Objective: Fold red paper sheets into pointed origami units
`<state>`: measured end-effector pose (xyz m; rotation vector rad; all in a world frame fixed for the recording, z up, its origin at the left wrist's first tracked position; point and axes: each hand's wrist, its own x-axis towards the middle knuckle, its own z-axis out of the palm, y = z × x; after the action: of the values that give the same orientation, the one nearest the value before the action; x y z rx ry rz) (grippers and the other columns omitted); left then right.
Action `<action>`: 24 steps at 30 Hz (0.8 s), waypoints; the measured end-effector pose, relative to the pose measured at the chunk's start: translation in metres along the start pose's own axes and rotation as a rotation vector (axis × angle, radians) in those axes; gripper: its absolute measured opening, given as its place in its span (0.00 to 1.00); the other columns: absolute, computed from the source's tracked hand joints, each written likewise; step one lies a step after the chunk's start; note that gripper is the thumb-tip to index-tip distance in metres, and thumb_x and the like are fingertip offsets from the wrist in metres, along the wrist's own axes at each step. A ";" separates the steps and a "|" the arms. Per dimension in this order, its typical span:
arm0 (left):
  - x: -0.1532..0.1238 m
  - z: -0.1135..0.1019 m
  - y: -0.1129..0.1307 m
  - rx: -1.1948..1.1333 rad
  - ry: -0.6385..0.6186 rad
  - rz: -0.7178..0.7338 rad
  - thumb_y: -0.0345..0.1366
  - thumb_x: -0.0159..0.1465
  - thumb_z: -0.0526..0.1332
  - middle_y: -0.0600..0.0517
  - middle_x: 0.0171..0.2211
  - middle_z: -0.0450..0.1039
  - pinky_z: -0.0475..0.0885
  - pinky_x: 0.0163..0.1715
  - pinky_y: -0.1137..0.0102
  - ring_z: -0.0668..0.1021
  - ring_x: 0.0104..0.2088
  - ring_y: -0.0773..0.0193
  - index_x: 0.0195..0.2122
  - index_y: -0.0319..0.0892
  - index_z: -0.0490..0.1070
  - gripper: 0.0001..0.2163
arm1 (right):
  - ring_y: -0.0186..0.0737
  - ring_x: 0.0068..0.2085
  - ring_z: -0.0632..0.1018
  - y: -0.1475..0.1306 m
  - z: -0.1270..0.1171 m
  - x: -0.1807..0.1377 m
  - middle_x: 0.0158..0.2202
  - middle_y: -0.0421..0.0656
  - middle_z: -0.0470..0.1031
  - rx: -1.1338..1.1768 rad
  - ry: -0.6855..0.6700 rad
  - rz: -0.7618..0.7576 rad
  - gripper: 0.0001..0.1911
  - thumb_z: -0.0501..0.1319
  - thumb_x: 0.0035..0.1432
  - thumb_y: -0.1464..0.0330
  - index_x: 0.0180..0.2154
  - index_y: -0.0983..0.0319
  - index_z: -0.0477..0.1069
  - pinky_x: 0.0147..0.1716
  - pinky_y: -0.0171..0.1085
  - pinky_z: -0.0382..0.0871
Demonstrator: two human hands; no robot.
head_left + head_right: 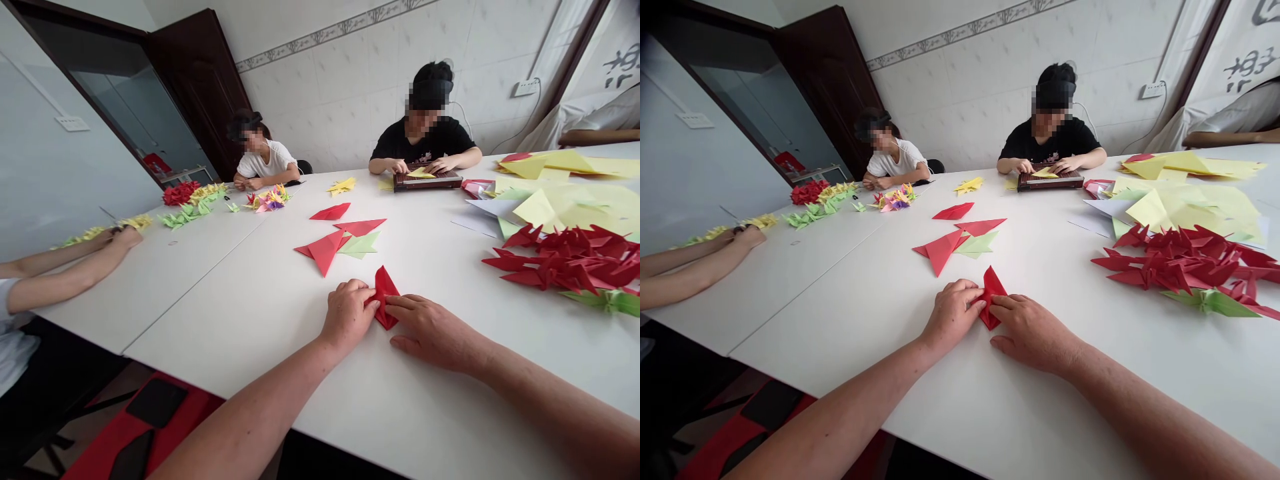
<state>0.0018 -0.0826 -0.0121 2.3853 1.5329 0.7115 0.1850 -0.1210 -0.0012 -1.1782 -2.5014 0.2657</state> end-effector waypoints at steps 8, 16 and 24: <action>0.000 0.001 0.000 -0.053 -0.020 -0.054 0.35 0.59 0.63 0.53 0.43 0.72 0.66 0.49 0.61 0.72 0.46 0.60 0.42 0.48 0.75 0.10 | 0.42 0.42 0.77 -0.002 -0.003 -0.005 0.45 0.45 0.75 0.138 -0.003 0.130 0.26 0.57 0.52 0.72 0.53 0.59 0.58 0.41 0.43 0.73; -0.003 -0.002 0.002 -0.029 -0.027 -0.021 0.36 0.58 0.63 0.53 0.42 0.71 0.65 0.48 0.61 0.72 0.45 0.59 0.38 0.49 0.75 0.07 | 0.41 0.38 0.78 -0.008 0.003 -0.007 0.59 0.53 0.59 0.029 0.040 0.089 0.23 0.57 0.51 0.73 0.51 0.60 0.59 0.36 0.44 0.75; -0.005 -0.002 0.002 0.010 0.001 0.012 0.35 0.57 0.63 0.52 0.40 0.71 0.66 0.47 0.60 0.72 0.42 0.59 0.37 0.48 0.75 0.06 | 0.44 0.44 0.74 -0.011 0.009 -0.008 0.53 0.51 0.61 -0.005 0.003 0.008 0.27 0.60 0.56 0.68 0.56 0.60 0.58 0.42 0.44 0.73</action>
<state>0.0007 -0.0885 -0.0106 2.4036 1.5275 0.7098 0.1786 -0.1347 -0.0078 -1.1901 -2.4969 0.2603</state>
